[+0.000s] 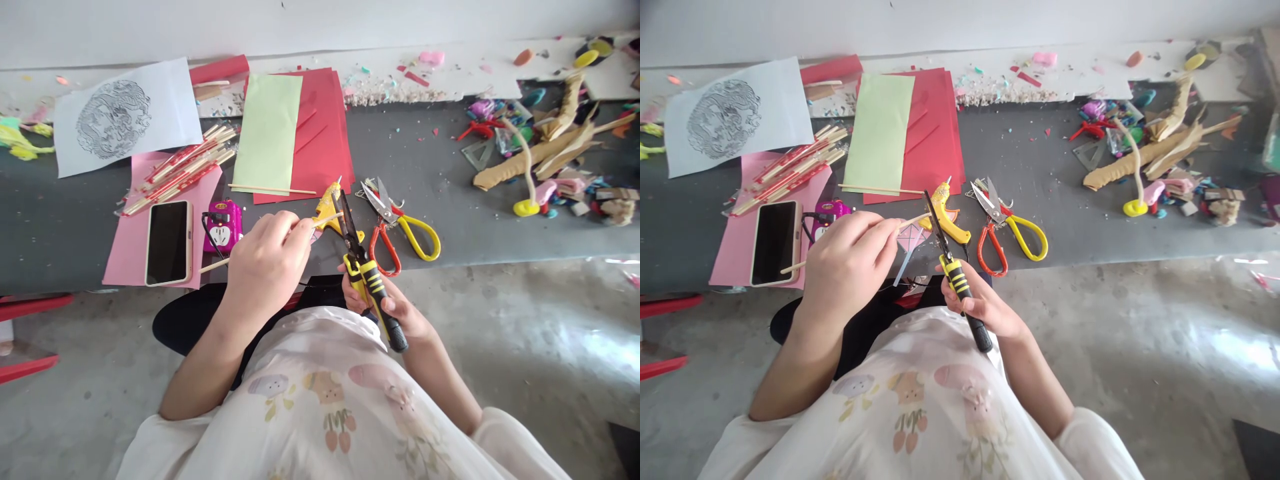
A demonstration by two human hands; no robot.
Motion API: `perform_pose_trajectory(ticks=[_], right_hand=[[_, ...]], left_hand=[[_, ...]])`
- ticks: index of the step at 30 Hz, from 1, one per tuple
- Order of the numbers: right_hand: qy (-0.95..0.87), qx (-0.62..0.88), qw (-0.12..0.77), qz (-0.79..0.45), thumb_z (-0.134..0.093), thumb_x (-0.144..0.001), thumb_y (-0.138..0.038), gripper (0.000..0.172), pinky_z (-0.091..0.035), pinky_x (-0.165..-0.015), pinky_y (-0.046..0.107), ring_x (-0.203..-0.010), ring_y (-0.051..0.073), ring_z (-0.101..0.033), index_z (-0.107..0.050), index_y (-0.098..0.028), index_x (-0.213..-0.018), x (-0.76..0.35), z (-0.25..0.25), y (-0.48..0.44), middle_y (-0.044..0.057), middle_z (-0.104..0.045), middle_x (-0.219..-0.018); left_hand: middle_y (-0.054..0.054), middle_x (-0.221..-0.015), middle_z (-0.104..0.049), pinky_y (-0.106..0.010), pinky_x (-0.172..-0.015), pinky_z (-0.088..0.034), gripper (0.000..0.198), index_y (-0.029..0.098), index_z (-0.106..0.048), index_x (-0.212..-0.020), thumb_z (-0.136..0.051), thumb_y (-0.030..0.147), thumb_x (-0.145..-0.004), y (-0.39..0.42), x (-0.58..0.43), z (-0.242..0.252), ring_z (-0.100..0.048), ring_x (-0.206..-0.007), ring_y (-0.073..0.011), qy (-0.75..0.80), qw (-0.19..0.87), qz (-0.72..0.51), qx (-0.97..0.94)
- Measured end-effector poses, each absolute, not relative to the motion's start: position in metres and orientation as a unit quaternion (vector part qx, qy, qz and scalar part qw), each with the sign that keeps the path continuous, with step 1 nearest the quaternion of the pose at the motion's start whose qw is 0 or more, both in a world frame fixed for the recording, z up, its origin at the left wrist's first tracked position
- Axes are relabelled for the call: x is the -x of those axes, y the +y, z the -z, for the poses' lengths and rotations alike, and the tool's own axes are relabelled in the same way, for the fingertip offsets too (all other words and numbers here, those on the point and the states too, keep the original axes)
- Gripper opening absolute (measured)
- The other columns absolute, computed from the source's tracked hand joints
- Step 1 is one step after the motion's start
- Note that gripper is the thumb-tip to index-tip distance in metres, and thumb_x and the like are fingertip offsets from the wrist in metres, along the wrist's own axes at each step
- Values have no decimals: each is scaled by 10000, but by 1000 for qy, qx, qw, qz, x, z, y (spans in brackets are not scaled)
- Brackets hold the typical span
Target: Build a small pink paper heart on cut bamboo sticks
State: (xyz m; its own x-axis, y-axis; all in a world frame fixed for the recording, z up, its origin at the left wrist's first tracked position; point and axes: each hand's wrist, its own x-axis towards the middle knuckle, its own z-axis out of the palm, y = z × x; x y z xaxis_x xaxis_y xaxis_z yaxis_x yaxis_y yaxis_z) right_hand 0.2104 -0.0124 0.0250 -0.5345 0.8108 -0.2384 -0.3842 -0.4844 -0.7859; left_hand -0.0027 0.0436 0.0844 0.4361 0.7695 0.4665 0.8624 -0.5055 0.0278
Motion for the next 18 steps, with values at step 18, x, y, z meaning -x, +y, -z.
perform_pose_trajectory(ticks=[18], right_hand=[[-342, 288, 369, -815, -635, -806, -488, 486, -301, -583, 280, -626, 113, -347, -500, -216, -1186, -211, -18, -11, -20, -413, -801]], left_hand=[[-49, -855, -657, -294, -672, -432, 167, 173, -676, -967, -510, 163, -948, 43, 2, -84, -595, -765, -169, -476, 124, 216, 844]])
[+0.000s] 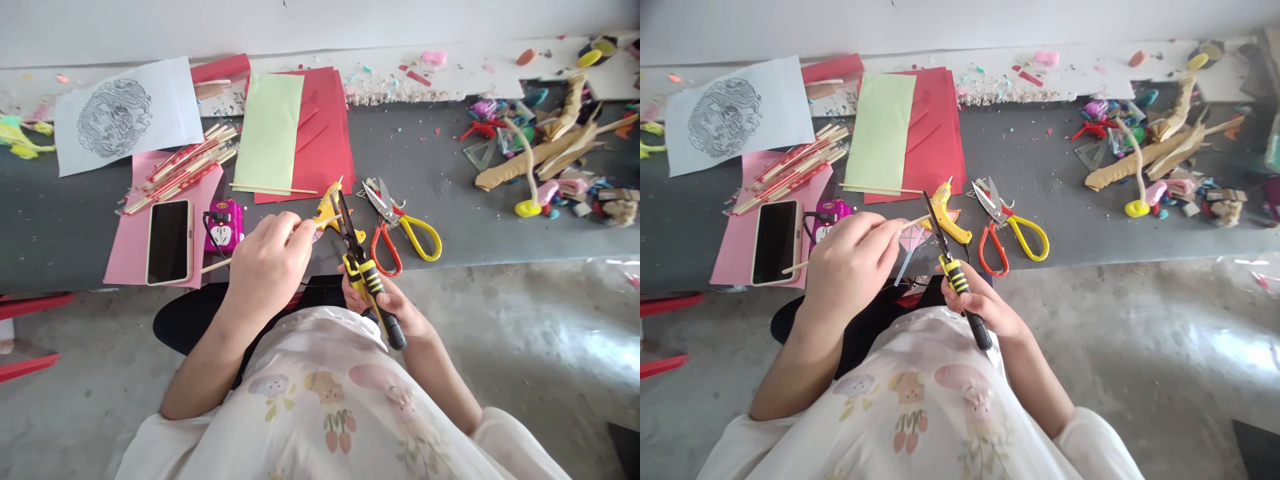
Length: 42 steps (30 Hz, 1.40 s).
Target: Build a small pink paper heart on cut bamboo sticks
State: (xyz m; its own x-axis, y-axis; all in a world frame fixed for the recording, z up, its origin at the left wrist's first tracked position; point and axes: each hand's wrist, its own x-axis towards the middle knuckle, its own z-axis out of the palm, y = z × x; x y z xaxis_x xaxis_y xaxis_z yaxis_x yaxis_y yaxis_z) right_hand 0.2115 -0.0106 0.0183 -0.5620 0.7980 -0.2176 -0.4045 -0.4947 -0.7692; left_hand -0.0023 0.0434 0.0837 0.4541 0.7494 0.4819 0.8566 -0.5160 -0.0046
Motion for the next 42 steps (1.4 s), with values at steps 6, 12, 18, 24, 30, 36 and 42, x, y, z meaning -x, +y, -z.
perform_pose_trajectory(ticks=[6, 12, 18, 24, 30, 36, 42], right_hand=[[-333, 288, 375, -816, -606, -829, -490, 473, -304, -594, 281, -633, 110, -355, -511, -212, -1199, -211, -18, -11, -17, -417, -806], [-341, 293, 369, -814, -628, -816, -535, 528, -301, -607, 287, -650, 114, -361, -500, -221, -1220, -209, -19, -11, -10, -411, -841], [-356, 278, 360, -816, -685, -780, -471, 597, -276, -600, 282, -662, 117, -352, -476, -219, -1279, -212, -16, -10, -12, -413, -842], [-339, 245, 363, -833, -688, -763, -441, 627, -275, -590, 278, -648, 111, -328, -478, -209, -1307, -215, -14, -10, -15, -407, -834], [-339, 258, 361, -829, -682, -767, -432, 610, -263, -580, 273, -641, 109, -323, -484, -201, -1296, -214, -16, -10, -18, -408, -817], [-342, 289, 357, -820, -642, -777, -431, 520, -275, -579, 279, -644, 120, -333, -498, -217, -1229, -210, -17, -11, -15, -407, -812], [-398, 354, 341, -774, -620, -797, -431, 499, -343, -610, 291, -671, 132, -392, -468, -214, -1220, -207, -19, -9, -3, -453, -843]], left_hand=[[-43, -835, -656, -291, -641, -415, 163, 170, -679, -964, -517, 164, -948, 44, 3, -83, -584, -742, -165, -473, 141, 208, 845], [-39, -818, -654, -293, -616, -403, 156, 156, -683, -985, -535, 154, -936, 43, 2, -81, -566, -713, -164, -472, 164, 201, 843], [-36, -830, -665, -286, -622, -412, 156, 158, -685, -983, -537, 153, -935, 43, 5, -81, -581, -732, -161, -471, 149, 208, 844], [-32, -853, -678, -274, -645, -426, 151, 169, -684, -954, -534, 158, -940, 46, 9, -82, -606, -764, -159, -467, 119, 212, 850], [-35, -852, -673, -278, -653, -434, 152, 167, -684, -964, -534, 158, -939, 46, 10, -84, -595, -752, -160, -467, 119, 207, 852], [-41, -823, -650, -292, -646, -423, 185, 175, -687, -983, -507, 151, -942, 42, 9, -83, -575, -738, -167, -473, 136, 191, 849], [-69, -883, -669, -312, -688, -435, 198, 172, -661, -1038, -486, 156, -946, 43, 6, -77, -605, -792, -190, -493, 117, 190, 841]])
